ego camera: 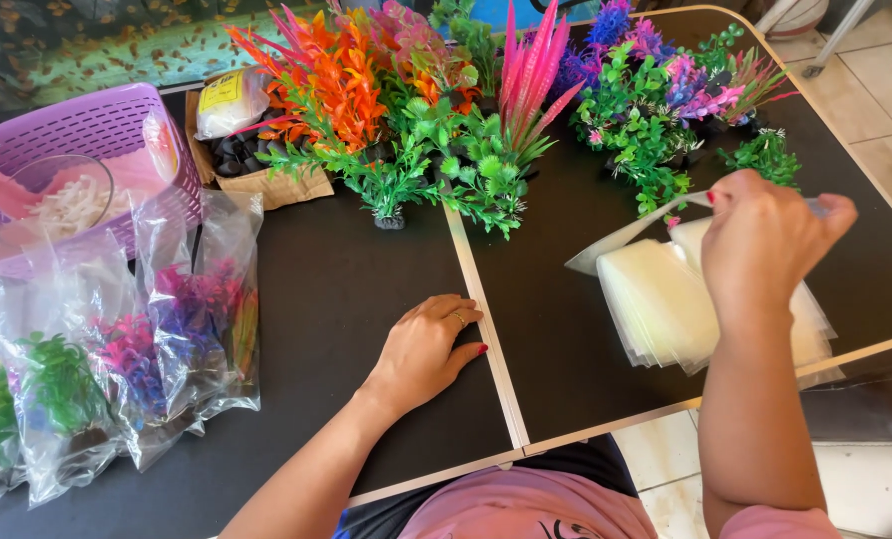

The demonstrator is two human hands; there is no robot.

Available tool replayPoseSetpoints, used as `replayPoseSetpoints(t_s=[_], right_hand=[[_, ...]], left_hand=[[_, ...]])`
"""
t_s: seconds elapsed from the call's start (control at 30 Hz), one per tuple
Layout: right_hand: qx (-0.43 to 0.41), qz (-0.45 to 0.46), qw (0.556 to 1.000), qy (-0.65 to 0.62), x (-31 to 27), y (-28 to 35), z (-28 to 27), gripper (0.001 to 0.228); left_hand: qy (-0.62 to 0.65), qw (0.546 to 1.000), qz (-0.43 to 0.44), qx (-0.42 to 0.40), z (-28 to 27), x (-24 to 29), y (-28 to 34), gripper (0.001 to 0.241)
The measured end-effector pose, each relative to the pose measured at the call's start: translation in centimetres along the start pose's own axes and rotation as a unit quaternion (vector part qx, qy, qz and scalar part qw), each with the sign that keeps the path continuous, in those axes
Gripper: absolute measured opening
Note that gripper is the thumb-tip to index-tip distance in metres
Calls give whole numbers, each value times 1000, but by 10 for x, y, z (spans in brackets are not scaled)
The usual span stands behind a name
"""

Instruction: The person is packaging artificial aquarium plants into individual plastic bags.

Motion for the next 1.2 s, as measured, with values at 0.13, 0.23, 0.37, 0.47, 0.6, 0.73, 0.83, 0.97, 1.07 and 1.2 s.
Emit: replayPoseSetpoints(t_s=[0.13, 0.23, 0.37, 0.47, 0.6, 0.73, 0.83, 0.97, 1.07, 1.2], right_hand=[[121, -46, 991, -12, -8, -15, -28, 20], [129, -37, 980, -147, -39, -29, -62, 20], [108, -51, 944, -308, -99, -35, -82, 11], [46, -38, 899, -434, -143, -36, -91, 5], [-70, 5, 794, -604, -189, -32, -77, 10], [-172, 68, 704, -685, -210, -11, -43, 17], [-251, 126, 643, -712, -213, 2, -30, 21], [-331, 225, 573, -715, -209, 16, -11, 26], [-372, 275, 526, -714, -205, 24, -1, 28], [-397, 274, 493, -724, -199, 19, -11, 23]], left_hand=[[6, 1000, -4, 2, -4, 2, -3, 38], [65, 997, -40, 4, -14, 9, -7, 37], [169, 980, -102, 22, -27, 23, -8, 90], [219, 968, -90, 78, -27, 21, -9, 116], [273, 940, -63, 193, -33, 17, -10, 118], [280, 936, -57, 207, -39, 7, -11, 102], [248, 953, -26, 173, -39, 6, -10, 96], [144, 985, 11, 98, -30, 7, -10, 82], [138, 986, 0, 95, -20, -3, -8, 64], [232, 927, 3, 296, -24, -8, -13, 18]])
Point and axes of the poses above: each hand's wrist, its own y-axis away from the middle knuckle, its own z-axis out of the palm, x = y × z, the point moved 3 cm from there along -y, towards the middle knuckle, and after that the axes turned 13 degrees about x, right-handed, at the moved point
